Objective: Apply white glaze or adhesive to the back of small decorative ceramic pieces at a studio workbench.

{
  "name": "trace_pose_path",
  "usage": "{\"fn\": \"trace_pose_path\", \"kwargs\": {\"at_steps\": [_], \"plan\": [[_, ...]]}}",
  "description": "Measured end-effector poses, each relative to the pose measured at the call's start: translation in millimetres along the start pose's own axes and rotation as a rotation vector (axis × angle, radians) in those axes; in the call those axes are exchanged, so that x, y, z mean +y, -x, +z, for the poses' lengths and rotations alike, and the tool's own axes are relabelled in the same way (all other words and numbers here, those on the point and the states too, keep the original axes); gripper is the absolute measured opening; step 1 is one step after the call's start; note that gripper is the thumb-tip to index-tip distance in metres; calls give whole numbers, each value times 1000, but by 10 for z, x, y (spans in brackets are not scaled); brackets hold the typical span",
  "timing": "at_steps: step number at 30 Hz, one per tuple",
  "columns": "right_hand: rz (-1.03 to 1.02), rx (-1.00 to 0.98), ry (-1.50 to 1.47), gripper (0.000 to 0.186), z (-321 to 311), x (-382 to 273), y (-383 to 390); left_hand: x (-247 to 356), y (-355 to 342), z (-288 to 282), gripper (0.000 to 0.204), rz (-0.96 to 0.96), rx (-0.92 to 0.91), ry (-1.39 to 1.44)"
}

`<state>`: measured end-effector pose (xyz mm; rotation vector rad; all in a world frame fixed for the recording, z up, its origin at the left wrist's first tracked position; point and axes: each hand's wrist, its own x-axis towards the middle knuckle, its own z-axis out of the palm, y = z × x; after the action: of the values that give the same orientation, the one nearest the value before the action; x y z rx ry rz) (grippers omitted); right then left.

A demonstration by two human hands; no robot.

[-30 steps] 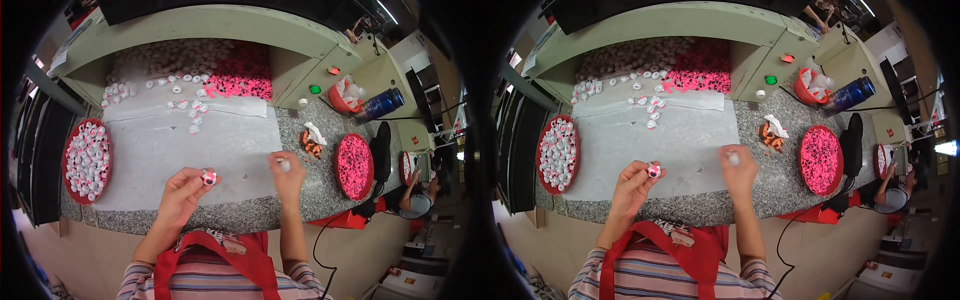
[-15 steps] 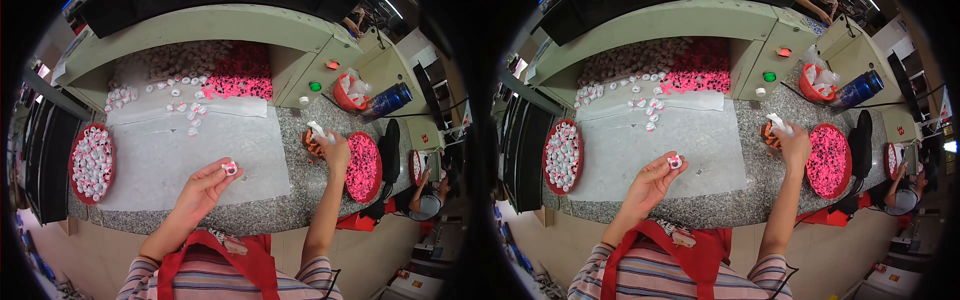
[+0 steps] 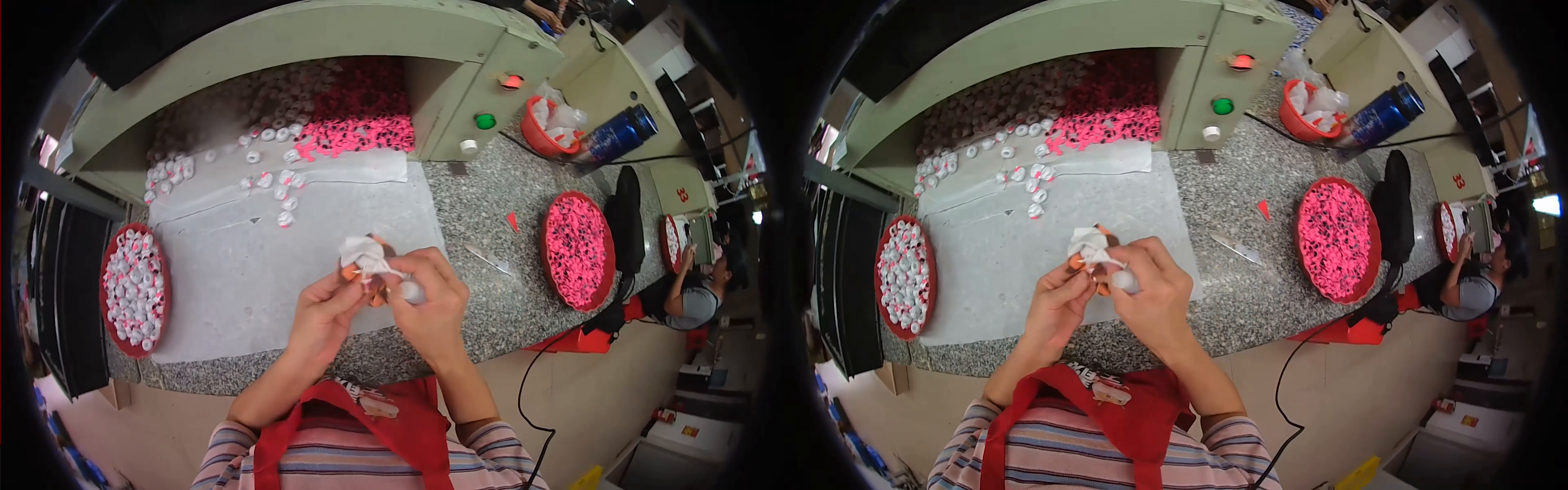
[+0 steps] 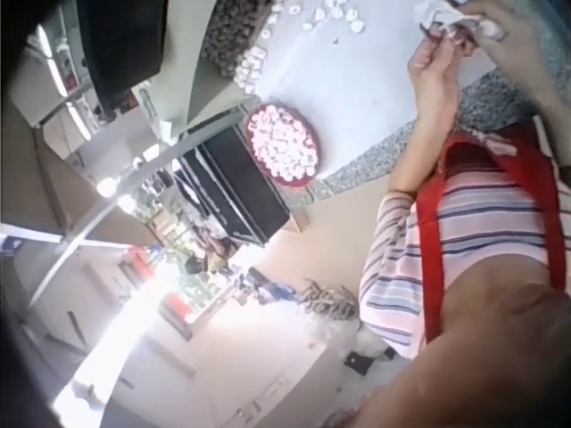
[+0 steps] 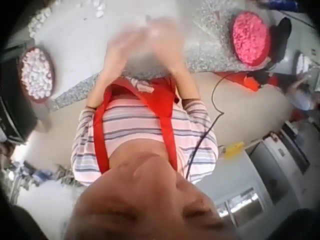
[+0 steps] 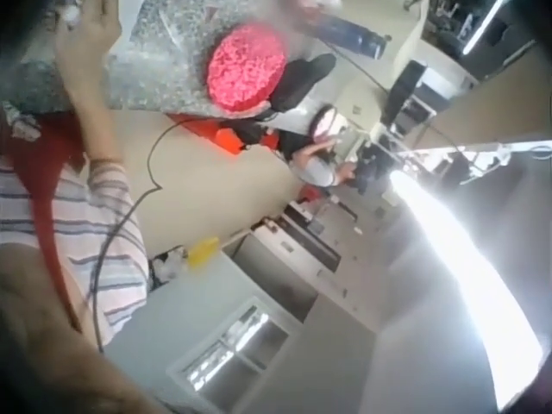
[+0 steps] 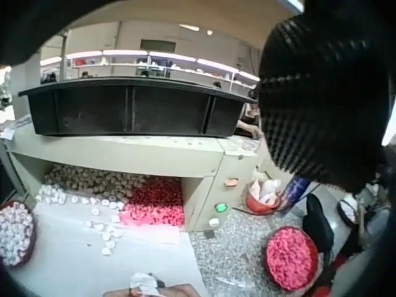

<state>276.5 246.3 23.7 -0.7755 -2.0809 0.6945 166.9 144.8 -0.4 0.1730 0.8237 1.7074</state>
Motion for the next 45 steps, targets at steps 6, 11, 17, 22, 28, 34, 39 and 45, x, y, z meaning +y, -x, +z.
{"fn": "trace_pose_path", "kwargs": {"at_steps": [6, 11, 17, 22, 28, 34, 39, 45], "plan": [[278, -127, 148, 18, -193, 698, -20, 139, 114, -1, 31, 28, -27, -7], [505, 139, 629, 28, -679, 1413, -433, 198, 147, 45, 33, -45, 81, 114], [724, -20, 595, 25, -795, 1949, -497, 179, 157, -16, 32, -38, -47, 96], [675, -22, -250, 12, -380, 826, -420, 168, 212, -95, 31, -15, 55, 66], [542, -283, -575, 20, -62, -124, -75, 146, 239, -87, 30, 62, 35, 38], [369, -334, -505, 14, 108, -411, 8, 117, 284, -109, 30, 178, 112, -96], [164, -218, -325, 9, 130, -399, 5, 153, 314, -177, 28, 199, 48, -222], [173, -219, -401, 10, 204, -492, 53, 174, 303, -118, 27, 231, 133, -189]]}}
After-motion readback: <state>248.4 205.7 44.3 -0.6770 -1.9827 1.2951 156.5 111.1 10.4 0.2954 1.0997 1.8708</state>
